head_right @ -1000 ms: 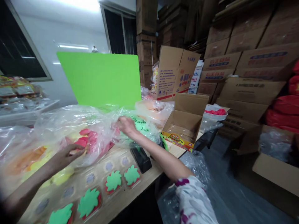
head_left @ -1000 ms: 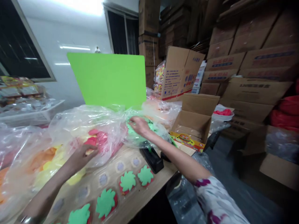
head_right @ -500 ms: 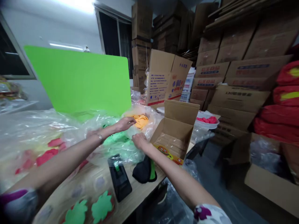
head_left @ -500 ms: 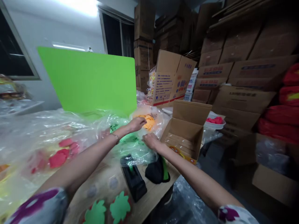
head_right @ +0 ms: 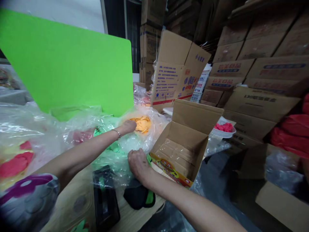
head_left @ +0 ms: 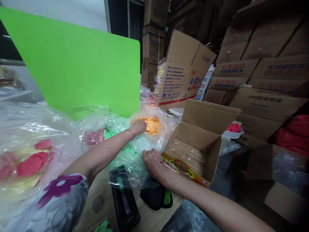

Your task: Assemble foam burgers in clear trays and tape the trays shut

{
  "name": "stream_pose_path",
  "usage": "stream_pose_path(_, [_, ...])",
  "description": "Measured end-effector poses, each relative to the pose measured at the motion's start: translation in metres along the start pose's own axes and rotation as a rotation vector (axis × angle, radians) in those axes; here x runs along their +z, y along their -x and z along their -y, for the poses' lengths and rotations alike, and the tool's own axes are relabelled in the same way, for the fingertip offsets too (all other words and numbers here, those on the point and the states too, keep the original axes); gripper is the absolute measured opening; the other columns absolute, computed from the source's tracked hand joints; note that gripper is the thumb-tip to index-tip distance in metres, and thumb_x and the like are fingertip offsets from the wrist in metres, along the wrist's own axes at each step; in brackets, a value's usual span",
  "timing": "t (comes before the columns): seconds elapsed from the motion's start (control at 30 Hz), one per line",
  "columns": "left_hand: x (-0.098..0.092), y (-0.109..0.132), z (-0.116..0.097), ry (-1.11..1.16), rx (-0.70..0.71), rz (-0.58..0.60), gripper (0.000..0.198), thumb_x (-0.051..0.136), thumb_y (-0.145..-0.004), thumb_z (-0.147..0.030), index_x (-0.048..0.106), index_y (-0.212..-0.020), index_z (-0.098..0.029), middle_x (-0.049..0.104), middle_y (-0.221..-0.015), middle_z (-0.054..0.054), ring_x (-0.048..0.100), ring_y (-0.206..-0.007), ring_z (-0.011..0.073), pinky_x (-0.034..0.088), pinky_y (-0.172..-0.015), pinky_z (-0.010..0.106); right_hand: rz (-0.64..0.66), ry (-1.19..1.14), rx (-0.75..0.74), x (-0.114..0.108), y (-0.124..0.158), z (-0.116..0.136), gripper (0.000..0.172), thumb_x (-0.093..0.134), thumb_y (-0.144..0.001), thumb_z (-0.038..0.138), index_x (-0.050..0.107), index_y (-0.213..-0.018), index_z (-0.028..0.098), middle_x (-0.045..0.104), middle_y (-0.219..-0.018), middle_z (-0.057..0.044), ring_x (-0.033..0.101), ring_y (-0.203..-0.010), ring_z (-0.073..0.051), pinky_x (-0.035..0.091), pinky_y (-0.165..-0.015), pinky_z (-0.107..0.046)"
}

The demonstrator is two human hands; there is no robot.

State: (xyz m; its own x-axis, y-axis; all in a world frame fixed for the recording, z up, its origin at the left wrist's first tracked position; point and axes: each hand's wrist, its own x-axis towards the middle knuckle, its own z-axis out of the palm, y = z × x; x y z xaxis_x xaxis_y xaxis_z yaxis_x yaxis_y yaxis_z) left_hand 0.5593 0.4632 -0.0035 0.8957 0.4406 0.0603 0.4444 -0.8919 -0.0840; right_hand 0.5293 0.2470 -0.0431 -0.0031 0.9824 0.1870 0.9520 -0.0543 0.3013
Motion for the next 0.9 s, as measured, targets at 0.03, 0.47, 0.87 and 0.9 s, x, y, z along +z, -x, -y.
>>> stream_pose_path(0.03, [0.002, -0.01, -0.007, 0.01, 0.003, 0.004, 0.035, 0.056, -0.089, -0.033, 0.054, -0.118, -0.014, 0.056, -0.118, 0.011, 0.058, -0.101, 0.0219, 0.05, -0.085, 0.043, -0.044, 0.023, 0.0, 0.004, 0.002, 0.001, 0.033, 0.041, -0.084, 0.003, 0.054, -0.114, 0.002, 0.066, -0.086, -0.017, 0.063, -0.08, -0.023, 0.047, -0.08, -0.038])
stream_pose_path(0.47, [0.04, -0.057, 0.012, 0.071, 0.306, 0.102, 0.061, 0.054, -0.085, -0.044, 0.036, -0.141, -0.027, 0.013, -0.156, 0.013, 0.006, -0.142, 0.0348, 0.007, -0.107, 0.065, -0.201, 0.08, 0.008, 0.024, 0.012, 0.004, 0.045, 0.047, -0.077, 0.003, 0.049, -0.122, 0.0, 0.063, -0.085, -0.016, 0.06, -0.081, -0.025, 0.047, -0.078, -0.04])
stream_pose_path(0.87, [0.048, -0.072, 0.028, 0.016, 0.484, 0.031, 0.054, 0.053, -0.086, -0.04, 0.042, -0.137, -0.028, 0.026, -0.153, 0.009, 0.002, -0.143, 0.0325, 0.01, -0.109, 0.059, -0.216, 0.104, -0.011, 0.014, 0.017, 0.005, 0.048, 0.046, -0.076, 0.002, 0.049, -0.123, -0.004, 0.062, -0.089, -0.019, 0.059, -0.084, -0.025, 0.046, -0.083, -0.041])
stream_pose_path(0.9, [0.047, -0.073, 0.029, 0.018, 0.501, 0.021, 0.05, 0.051, -0.087, -0.038, 0.043, -0.136, -0.028, 0.028, -0.152, 0.009, 0.003, -0.143, 0.0301, 0.011, -0.11, 0.055, -0.2, 0.11, -0.009, 0.011, 0.018, 0.005, 0.048, 0.046, -0.077, 0.002, 0.049, -0.124, -0.004, 0.062, -0.088, -0.018, 0.059, -0.083, -0.025, 0.046, -0.081, -0.041])
